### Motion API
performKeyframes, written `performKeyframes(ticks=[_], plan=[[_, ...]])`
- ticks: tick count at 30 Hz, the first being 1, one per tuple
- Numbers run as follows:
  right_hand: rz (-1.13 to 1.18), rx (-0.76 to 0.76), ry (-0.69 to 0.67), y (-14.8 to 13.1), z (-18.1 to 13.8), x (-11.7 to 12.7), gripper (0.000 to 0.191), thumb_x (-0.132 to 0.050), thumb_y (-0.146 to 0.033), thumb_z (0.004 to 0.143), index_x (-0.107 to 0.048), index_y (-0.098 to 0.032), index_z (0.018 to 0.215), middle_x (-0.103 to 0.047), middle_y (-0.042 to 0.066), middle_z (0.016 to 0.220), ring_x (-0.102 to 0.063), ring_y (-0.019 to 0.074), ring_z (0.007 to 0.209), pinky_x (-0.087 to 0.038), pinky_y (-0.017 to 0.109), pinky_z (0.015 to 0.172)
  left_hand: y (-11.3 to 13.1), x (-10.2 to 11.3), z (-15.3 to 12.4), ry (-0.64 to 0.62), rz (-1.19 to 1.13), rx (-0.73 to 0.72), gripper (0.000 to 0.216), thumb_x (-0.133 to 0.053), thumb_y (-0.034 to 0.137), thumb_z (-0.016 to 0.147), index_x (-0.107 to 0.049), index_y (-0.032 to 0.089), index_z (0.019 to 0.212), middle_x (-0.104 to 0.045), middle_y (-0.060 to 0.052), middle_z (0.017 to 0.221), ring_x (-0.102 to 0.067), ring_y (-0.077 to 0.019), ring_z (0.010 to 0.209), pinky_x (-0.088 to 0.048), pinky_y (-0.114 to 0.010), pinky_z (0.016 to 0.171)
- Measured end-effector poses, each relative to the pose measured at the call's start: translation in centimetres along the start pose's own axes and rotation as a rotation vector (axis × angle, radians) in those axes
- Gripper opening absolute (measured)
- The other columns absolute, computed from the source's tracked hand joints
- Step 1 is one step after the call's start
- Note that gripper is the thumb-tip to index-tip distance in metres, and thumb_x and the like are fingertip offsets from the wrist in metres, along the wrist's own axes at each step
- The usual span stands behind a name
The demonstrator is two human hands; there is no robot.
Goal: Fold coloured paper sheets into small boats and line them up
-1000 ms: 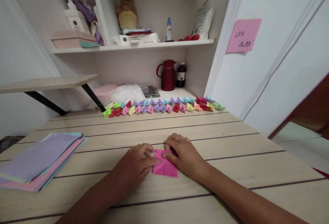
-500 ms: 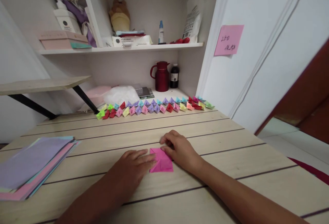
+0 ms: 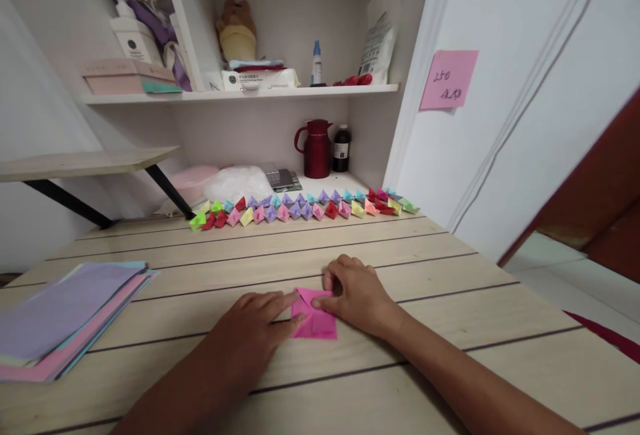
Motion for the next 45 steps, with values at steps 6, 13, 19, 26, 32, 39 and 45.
performKeyframes(ticks=[6,13,19,26,32,39,45], plan=[[0.158,-0.024,-0.086,-0.7,-0.2,0.2,0.024,-0.068,-0.036,0.073,-0.049,-0.022,0.067,-0.058,-0.002,0.07,-0.052,0.0185,0.073,-0.036,0.03,0.068,0.9,0.8,0.0,0.049,0.011,0.062,0.034,-0.051,0.018,0.088,-0.063,0.028,0.118,-0.044,-0.008,0.146,-0.049,-0.0311,0.123,-0.039,-0.048,0.096],[0.473,-0.054,-0.132,-0.5,-0.6,-0.7,0.027,-0.069,-0.025,0.071,-0.053,-0.023,0.093,-0.052,-0.007,0.065,-0.046,0.0124,0.059,-0.034,0.024,0.054,1.6,1.1,0.2,0.047,0.04,0.096,0.025,-0.052,0.021,0.089,-0.068,0.025,0.108,-0.044,-0.008,0.145,-0.048,-0.0331,0.125,-0.04,-0.05,0.096],[0.672,-0.034,-0.175,-0.6,-0.6,-0.9,0.032,-0.067,-0.021,0.074,-0.054,-0.022,0.103,-0.046,-0.008,0.065,-0.043,0.0103,0.057,-0.034,0.023,0.054,1.9,1.2,0.4,0.078,-0.06,0.113,0.022,-0.055,0.023,0.088,-0.068,0.023,0.105,-0.05,-0.009,0.14,-0.054,-0.0297,0.117,-0.042,-0.047,0.094],[0.778,0.017,-0.197,-1.9,-0.9,-0.3,0.04,-0.066,-0.02,0.077,-0.052,-0.022,0.114,-0.045,-0.007,0.066,-0.042,0.0102,0.059,-0.034,0.022,0.055,0.8,1.1,1.1,0.28,-0.364,0.374,0.003,-0.061,0.018,0.078,-0.06,0.019,0.079,-0.055,-0.005,0.124,-0.061,-0.0208,0.094,-0.046,-0.035,0.08],[0.735,0.131,-0.251,-3.0,-1.3,-0.4,0.046,-0.065,-0.018,0.077,-0.052,-0.025,0.12,-0.045,-0.007,0.068,-0.04,0.0103,0.06,-0.033,0.022,0.055,-0.9,-0.1,1.6,0.401,-0.63,0.352,0.034,-0.067,0.014,0.071,-0.062,0.023,0.103,-0.059,-0.004,0.113,-0.058,-0.0196,0.099,-0.044,-0.031,0.085],[0.776,0.062,-0.116,-2.7,-1.0,0.3,0.04,-0.065,-0.032,0.08,-0.054,-0.024,0.118,-0.053,-0.001,0.083,-0.051,0.0147,0.075,-0.042,0.026,0.067,-1.2,-0.5,2.1,0.393,-0.878,0.382,0.011,-0.065,0.02,0.072,-0.062,0.018,0.062,-0.057,0.001,0.067,-0.052,-0.0144,0.067,-0.04,-0.026,0.066],[0.974,-0.076,-0.21,-3.7,-1.1,0.7,0.045,-0.051,-0.054,0.086,-0.056,-0.023,0.118,-0.062,0.005,0.103,-0.056,0.0233,0.095,-0.044,0.036,0.084,-1.2,-0.5,2.4,0.559,-1.185,0.539,0.018,-0.067,0.029,0.069,-0.06,0.016,0.06,-0.057,0.0,0.066,-0.051,-0.0138,0.064,-0.039,-0.025,0.063]])
Point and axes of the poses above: each hand's wrist, its own z-axis towards the middle knuckle, its own x-axis out of the back of the hand, y = z × x, the point moved 2 cm from there along z, towards the middle knuckle
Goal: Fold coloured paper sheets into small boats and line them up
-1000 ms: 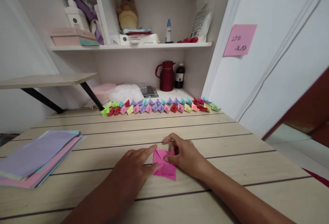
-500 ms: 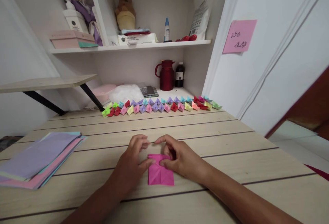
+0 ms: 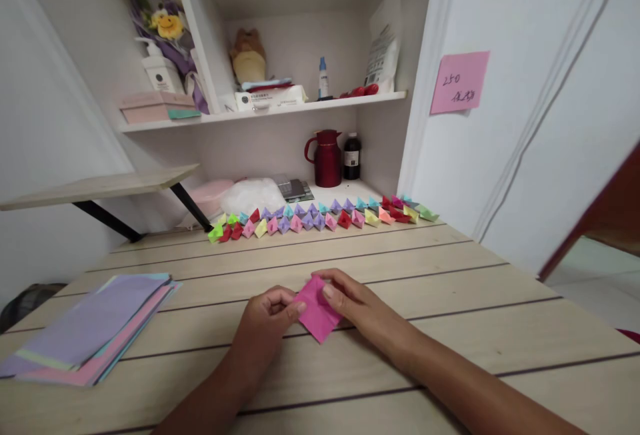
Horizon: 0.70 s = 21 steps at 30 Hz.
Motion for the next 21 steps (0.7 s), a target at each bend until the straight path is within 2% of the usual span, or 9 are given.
performKeyframes(ticks=[2,5,7,9,13,16,19,21], plan=[[0.032,0.017,0.001,0.1,0.2,-0.7,0.041,-0.059,-0.053,0.082,-0.061,-0.021,0.108,-0.065,0.005,0.1,-0.056,0.0232,0.093,-0.043,0.033,0.082,-0.1,0.3,0.2,0.045,-0.076,0.007,0.021,-0.069,0.033,0.067,-0.06,0.015,0.059,-0.057,0.0,0.063,-0.05,-0.013,0.061,-0.038,-0.024,0.06],[0.125,-0.021,0.058,0.7,1.3,-1.7,0.042,-0.078,-0.042,0.065,-0.064,-0.017,0.095,-0.066,0.002,0.083,-0.057,0.0186,0.077,-0.043,0.028,0.069,-0.7,0.9,0.5,0.089,-0.157,0.036,0.027,-0.073,0.037,0.064,-0.061,0.014,0.059,-0.057,0.001,0.058,-0.049,-0.0119,0.057,-0.036,-0.023,0.058],[0.226,-0.032,0.099,1.0,2.5,-2.0,0.038,-0.081,-0.04,0.059,-0.065,-0.015,0.083,-0.065,0.001,0.071,-0.054,0.0149,0.065,-0.041,0.026,0.063,-1.3,1.3,0.9,0.108,-0.227,0.071,0.031,-0.076,0.041,0.062,-0.062,0.014,0.061,-0.057,0.001,0.055,-0.048,-0.0109,0.054,-0.036,-0.023,0.056],[0.279,-0.035,0.067,1.0,3.7,-2.4,0.036,-0.084,-0.039,0.056,-0.066,-0.013,0.075,-0.065,0.001,0.066,-0.054,0.0141,0.061,-0.041,0.026,0.063,-2.1,1.6,1.3,0.148,-0.345,0.101,0.035,-0.079,0.045,0.059,-0.063,0.014,0.062,-0.058,0.0,0.054,-0.05,-0.0117,0.052,-0.038,-0.024,0.056],[0.363,0.011,-0.032,0.6,5.1,-3.5,0.04,-0.084,-0.039,0.054,-0.07,-0.014,0.081,-0.069,0.003,0.073,-0.061,0.019,0.071,-0.045,0.031,0.074,-2.9,2.1,1.9,0.181,-0.536,0.124,0.037,-0.083,0.044,0.054,-0.062,0.014,0.061,-0.058,0.0,0.052,-0.051,-0.0116,0.052,-0.039,-0.024,0.057],[0.388,0.043,0.03,0.5,5.1,-4.3,0.042,-0.084,-0.037,0.055,-0.07,-0.015,0.088,-0.072,0.004,0.082,-0.063,0.0212,0.079,-0.046,0.033,0.08,-2.8,2.3,1.8,0.153,-0.557,0.11,0.035,-0.083,0.042,0.056,-0.063,0.014,0.061,-0.061,-0.001,0.056,-0.054,-0.0125,0.056,-0.04,-0.024,0.059],[0.377,-0.001,0.106,0.5,4.7,-4.5,0.034,-0.083,-0.037,0.058,-0.07,-0.014,0.081,-0.072,0.005,0.079,-0.062,0.0209,0.076,-0.046,0.032,0.076,-2.5,2.1,1.5,0.116,-0.52,0.109,0.034,-0.081,0.043,0.06,-0.064,0.014,0.064,-0.064,-0.003,0.061,-0.057,-0.0137,0.061,-0.042,-0.025,0.063],[0.409,-0.012,0.109,0.5,4.5,-4.3,0.033,-0.082,-0.037,0.059,-0.071,-0.015,0.08,-0.072,0.004,0.077,-0.063,0.0206,0.075,-0.046,0.032,0.076,-2.4,1.9,1.4,0.116,-0.484,0.131,0.036,-0.08,0.045,0.06,-0.064,0.014,0.064,-0.064,-0.002,0.061,-0.056,-0.0131,0.059,-0.041,-0.025,0.063]])
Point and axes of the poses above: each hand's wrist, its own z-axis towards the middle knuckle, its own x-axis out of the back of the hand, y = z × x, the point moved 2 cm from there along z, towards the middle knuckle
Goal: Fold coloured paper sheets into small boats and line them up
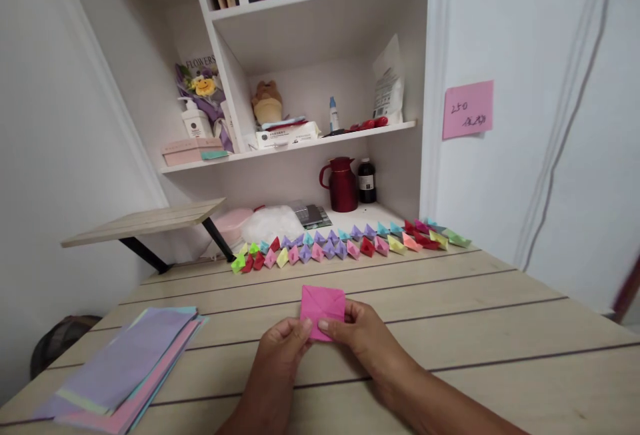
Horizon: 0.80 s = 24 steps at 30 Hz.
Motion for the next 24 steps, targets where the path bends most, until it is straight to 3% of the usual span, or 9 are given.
performKeyframes(ticks=[5,11,14,16,19,22,24], plan=[[0.011,0.029,-0.036,-0.4,-0.4,0.8,0.034,-0.081,-0.036,0.062,-0.073,-0.016,0.089,-0.073,0.004,0.082,-0.063,0.0201,0.079,-0.046,0.031,0.079,0.1,-0.4,-0.1,0.052,0.175,-0.029,0.043,-0.08,0.051,0.054,-0.061,0.013,0.059,-0.056,0.002,0.053,-0.042,-0.0082,0.05,-0.03,-0.022,0.054],[-0.06,-0.007,0.052,-0.4,-0.5,1.2,0.034,-0.084,-0.038,0.057,-0.073,-0.016,0.081,-0.072,0.004,0.075,-0.062,0.0202,0.075,-0.046,0.032,0.077,0.5,-0.7,-0.5,0.021,0.268,-0.076,0.039,-0.077,0.048,0.057,-0.056,0.015,0.056,-0.04,0.007,0.047,-0.028,-0.0055,0.047,-0.019,-0.021,0.049],[-0.079,0.006,0.051,-0.3,-0.4,1.3,0.033,-0.083,-0.039,0.057,-0.071,-0.016,0.078,-0.07,0.002,0.072,-0.061,0.0187,0.072,-0.045,0.031,0.075,0.7,-0.8,-0.7,-0.012,0.305,-0.087,0.036,-0.073,0.045,0.062,-0.054,0.016,0.056,-0.038,0.008,0.046,-0.028,-0.0056,0.046,-0.019,-0.021,0.048],[-0.127,0.032,0.056,-0.1,-0.2,1.7,0.033,-0.08,-0.042,0.06,-0.07,-0.016,0.078,-0.069,0.002,0.072,-0.059,0.0188,0.071,-0.044,0.032,0.074,1.0,-0.8,-0.8,-0.019,0.388,-0.119,0.028,-0.07,0.038,0.066,-0.056,0.016,0.057,-0.044,0.006,0.05,-0.036,-0.0073,0.048,-0.027,-0.02,0.049],[-0.392,0.176,0.154,-0.4,0.2,3.0,0.028,-0.072,-0.044,0.07,-0.066,-0.017,0.072,-0.064,0.002,0.069,-0.054,0.0184,0.067,-0.042,0.032,0.067,1.5,-0.5,-0.9,0.026,0.548,-0.219,0.008,-0.064,0.024,0.069,-0.063,0.017,0.073,-0.059,-0.001,0.076,-0.054,-0.0128,0.067,-0.044,-0.024,0.064],[-0.871,0.492,0.311,-1.5,0.3,4.4,0.02,-0.062,-0.034,0.081,-0.063,-0.019,0.067,-0.059,0.002,0.069,-0.051,0.0196,0.07,-0.037,0.034,0.069,1.9,-0.1,-0.9,0.108,0.685,-0.319,0.036,-0.061,0.018,0.071,-0.059,0.019,0.106,-0.055,-0.007,0.109,-0.058,-0.0169,0.088,-0.049,-0.032,0.082],[-1.173,0.69,0.323,-2.2,0.0,4.6,0.014,-0.056,-0.024,0.084,-0.066,-0.02,0.075,-0.061,0.005,0.074,-0.05,0.0216,0.077,-0.034,0.037,0.075,2.2,0.1,-0.9,0.127,0.797,-0.406,0.05,-0.062,0.015,0.071,-0.051,0.02,0.12,-0.048,-0.01,0.121,-0.056,-0.0197,0.102,-0.046,-0.036,0.092]])
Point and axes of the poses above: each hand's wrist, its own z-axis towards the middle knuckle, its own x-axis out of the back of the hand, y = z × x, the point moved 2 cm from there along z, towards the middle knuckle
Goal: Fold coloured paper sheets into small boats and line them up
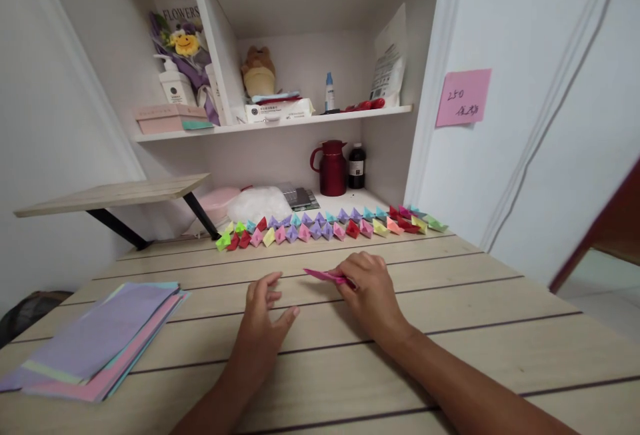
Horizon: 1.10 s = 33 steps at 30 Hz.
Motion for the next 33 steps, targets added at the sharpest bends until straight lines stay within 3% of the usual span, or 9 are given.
performKeyframes(ticks=[4,7,12,17,21,33], plan=[[-0.233,0.4,-0.186,-1.7,-0.7,-0.4,0.018,-0.052,-0.021,0.09,-0.069,-0.022,0.084,-0.063,0.006,0.079,-0.048,0.0206,0.078,-0.03,0.04,0.08,0.5,0.5,-0.2,-0.056,0.256,-0.166,0.063,-0.064,0.008,0.066,-0.049,0.023,0.125,-0.04,-0.01,0.133,-0.04,-0.0264,0.126,-0.033,-0.044,0.106],[-0.246,0.513,-0.32,-3.0,-1.5,-1.5,0.025,-0.047,-0.019,0.093,-0.067,-0.021,0.078,-0.062,0.005,0.075,-0.047,0.0196,0.078,-0.03,0.038,0.08,0.5,0.4,-0.5,-0.2,0.389,-0.204,0.051,-0.061,0.003,0.066,-0.059,0.025,0.112,-0.047,-0.008,0.13,-0.041,-0.0261,0.126,-0.034,-0.044,0.103],[-0.164,0.369,-0.449,-2.7,-1.9,-1.8,0.011,-0.057,-0.017,0.086,-0.066,-0.023,0.089,-0.065,0.005,0.084,-0.051,0.0202,0.083,-0.033,0.036,0.08,0.7,0.5,-0.6,-0.392,0.451,-0.264,0.02,-0.061,0.011,0.075,-0.068,0.025,0.087,-0.062,-0.002,0.104,-0.055,-0.0201,0.102,-0.039,-0.036,0.089],[0.045,0.18,-0.575,-1.4,-1.9,-1.0,0.009,-0.061,-0.015,0.082,-0.063,-0.022,0.087,-0.065,0.004,0.091,-0.055,0.0198,0.087,-0.038,0.034,0.08,1.0,1.0,-0.4,-0.443,0.468,-0.28,0.019,-0.065,0.015,0.075,-0.073,0.03,0.083,-0.067,-0.001,0.102,-0.055,-0.0215,0.099,-0.038,-0.037,0.087],[0.07,0.08,-0.565,-0.7,-1.8,-1.0,0.001,-0.062,-0.021,0.082,-0.062,-0.022,0.081,-0.065,0.004,0.092,-0.056,0.0215,0.09,-0.04,0.036,0.081,0.6,1.0,-0.2,-0.415,0.443,-0.225,0.013,-0.066,0.019,0.074,-0.073,0.029,0.08,-0.066,-0.001,0.105,-0.055,-0.0216,0.101,-0.038,-0.039,0.089],[-0.053,-0.052,-0.497,-0.2,-1.4,-1.4,0.016,-0.054,-0.028,0.088,-0.062,-0.02,0.076,-0.062,0.004,0.087,-0.055,0.0204,0.087,-0.041,0.033,0.078,-0.3,-0.5,0.4,-0.21,0.501,-0.137,0.014,-0.063,0.025,0.079,-0.062,0.02,0.066,-0.063,-0.003,0.104,-0.054,-0.0215,0.101,-0.035,-0.038,0.086]])
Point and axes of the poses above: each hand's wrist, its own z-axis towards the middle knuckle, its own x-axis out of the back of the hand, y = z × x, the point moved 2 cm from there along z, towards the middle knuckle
